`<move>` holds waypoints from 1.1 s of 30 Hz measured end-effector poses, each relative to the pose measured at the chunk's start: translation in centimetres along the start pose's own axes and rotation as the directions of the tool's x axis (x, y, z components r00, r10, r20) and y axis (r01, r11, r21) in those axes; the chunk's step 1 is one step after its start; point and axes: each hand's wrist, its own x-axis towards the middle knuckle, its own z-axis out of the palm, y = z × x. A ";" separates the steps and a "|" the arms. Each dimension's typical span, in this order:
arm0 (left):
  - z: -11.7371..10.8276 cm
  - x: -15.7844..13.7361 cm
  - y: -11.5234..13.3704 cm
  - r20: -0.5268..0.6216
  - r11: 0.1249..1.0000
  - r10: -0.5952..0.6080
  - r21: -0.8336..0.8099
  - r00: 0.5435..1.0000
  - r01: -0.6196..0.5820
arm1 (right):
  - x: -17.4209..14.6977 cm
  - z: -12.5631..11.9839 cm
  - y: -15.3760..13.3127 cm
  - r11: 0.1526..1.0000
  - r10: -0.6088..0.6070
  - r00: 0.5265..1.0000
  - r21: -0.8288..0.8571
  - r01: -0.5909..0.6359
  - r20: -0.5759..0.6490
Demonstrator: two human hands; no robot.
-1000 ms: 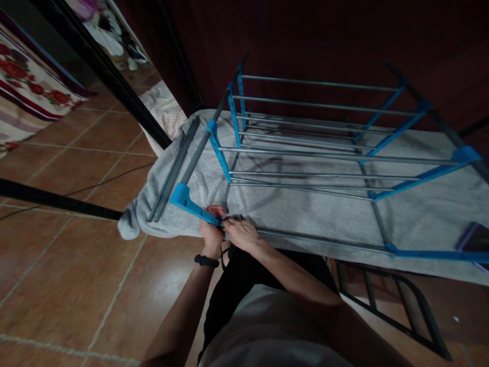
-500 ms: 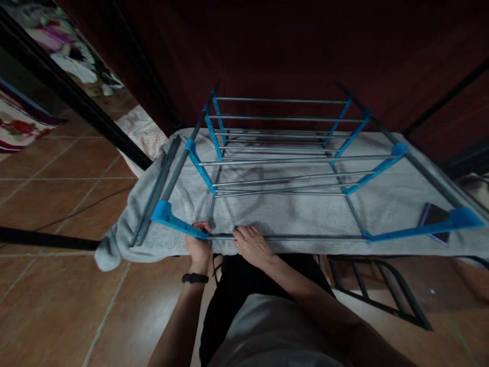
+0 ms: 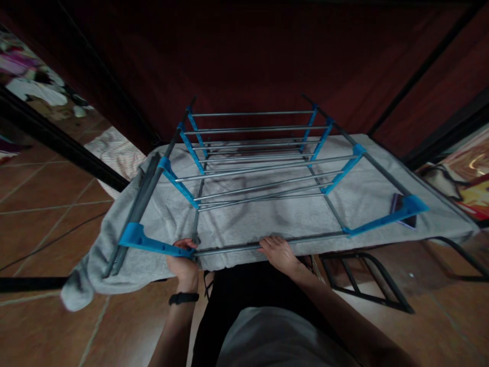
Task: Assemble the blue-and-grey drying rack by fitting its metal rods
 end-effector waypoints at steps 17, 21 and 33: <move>0.8 -0.2 0.9 -0.092 1.000 0.011 -0.009 0.996 -0.012 | 0.8 -0.9 0.3 0.998 -0.003 0.990 0.063 -0.006 0.138; 0.9 -0.3 0.9 -0.091 0.999 0.030 -0.017 0.995 -0.032 | 0.9 -1.2 0.3 0.997 0.002 0.991 0.074 -0.012 0.137; 0.9 -0.5 0.4 -0.076 0.998 0.027 0.063 0.997 -0.023 | 0.6 -0.9 0.3 0.997 0.000 0.994 0.080 -0.008 0.108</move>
